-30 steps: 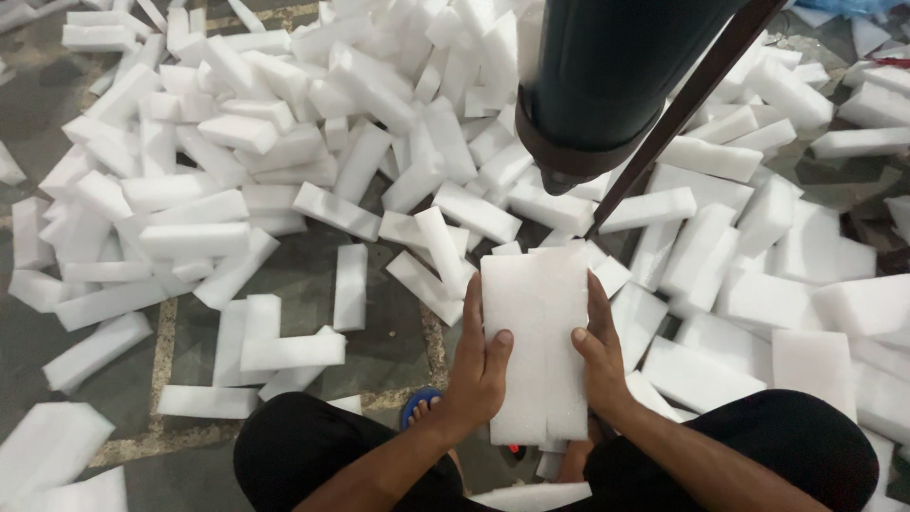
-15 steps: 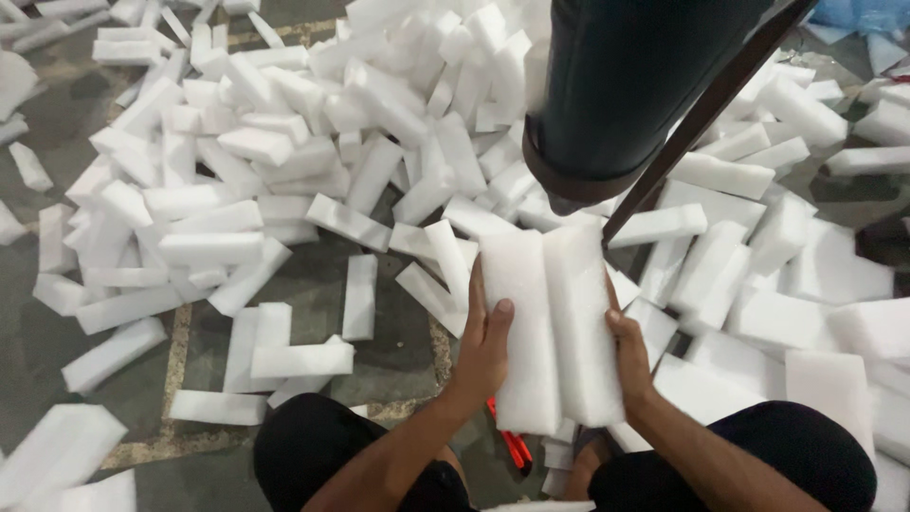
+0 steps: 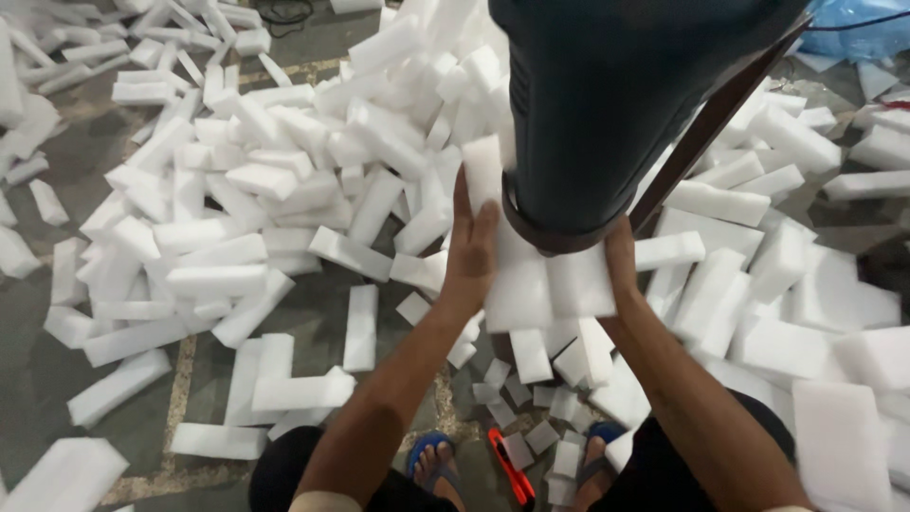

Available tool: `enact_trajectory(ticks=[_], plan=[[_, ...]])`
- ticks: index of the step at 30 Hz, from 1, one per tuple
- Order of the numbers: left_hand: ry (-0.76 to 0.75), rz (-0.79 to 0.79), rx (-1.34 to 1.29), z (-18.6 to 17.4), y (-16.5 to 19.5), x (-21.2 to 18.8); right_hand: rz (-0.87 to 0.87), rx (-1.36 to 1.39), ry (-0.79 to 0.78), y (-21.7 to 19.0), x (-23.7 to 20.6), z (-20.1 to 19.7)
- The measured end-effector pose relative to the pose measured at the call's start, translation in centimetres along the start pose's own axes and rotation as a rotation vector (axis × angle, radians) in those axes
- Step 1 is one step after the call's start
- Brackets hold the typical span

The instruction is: The person sits on the floor and repeatedly picks up rectangular white foam blocks, places them under a vertical cutting machine, and presses down to slice them into smaller pieces. The cut pieces fall onto the floor, adding to a large pile of foam scraps.

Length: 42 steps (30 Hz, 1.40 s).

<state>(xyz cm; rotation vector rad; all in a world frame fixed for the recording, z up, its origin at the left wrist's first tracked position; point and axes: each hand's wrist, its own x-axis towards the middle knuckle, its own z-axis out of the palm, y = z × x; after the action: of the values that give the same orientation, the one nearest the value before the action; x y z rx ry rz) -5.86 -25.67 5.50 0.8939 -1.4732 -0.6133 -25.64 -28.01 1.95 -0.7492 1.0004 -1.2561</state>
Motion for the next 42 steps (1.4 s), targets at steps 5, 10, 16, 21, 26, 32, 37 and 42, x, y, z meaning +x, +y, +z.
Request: enact_trajectory(ticks=[5, 10, 16, 21, 26, 32, 37, 42], plan=[[0.049, -0.289, -0.201, -0.4, 1.0, 5.2, -0.007, 0.061, 0.034, -0.6, 6.6, 1.9], [0.044, -0.228, -0.262, -0.4, -0.6, 5.9, 0.001, 0.076, 0.048, 0.1, 8.9, 1.8], [0.110, -0.147, 0.034, 0.7, -2.5, 1.9, -0.003, 0.056, -0.022, 2.3, 4.9, -0.5], [0.095, -0.395, -0.259, 1.3, 0.9, -3.1, -0.021, 0.025, -0.055, 3.1, -1.2, -0.8], [0.037, -0.284, -0.185, 1.1, 4.6, -7.8, -0.127, -0.214, -0.106, 1.9, -8.6, 0.3], [-0.020, -0.326, -0.248, 0.5, 7.6, -12.9, -0.238, -0.296, -0.256, 2.3, -15.8, 0.8], [-0.133, -0.458, -0.058, -0.5, 8.6, -17.1, -0.318, -0.385, -0.307, 5.9, -18.7, -1.3], [-0.236, -0.140, 0.030, -1.4, 7.1, -21.5, -0.497, -0.468, -0.480, 10.1, -20.7, -5.4]])
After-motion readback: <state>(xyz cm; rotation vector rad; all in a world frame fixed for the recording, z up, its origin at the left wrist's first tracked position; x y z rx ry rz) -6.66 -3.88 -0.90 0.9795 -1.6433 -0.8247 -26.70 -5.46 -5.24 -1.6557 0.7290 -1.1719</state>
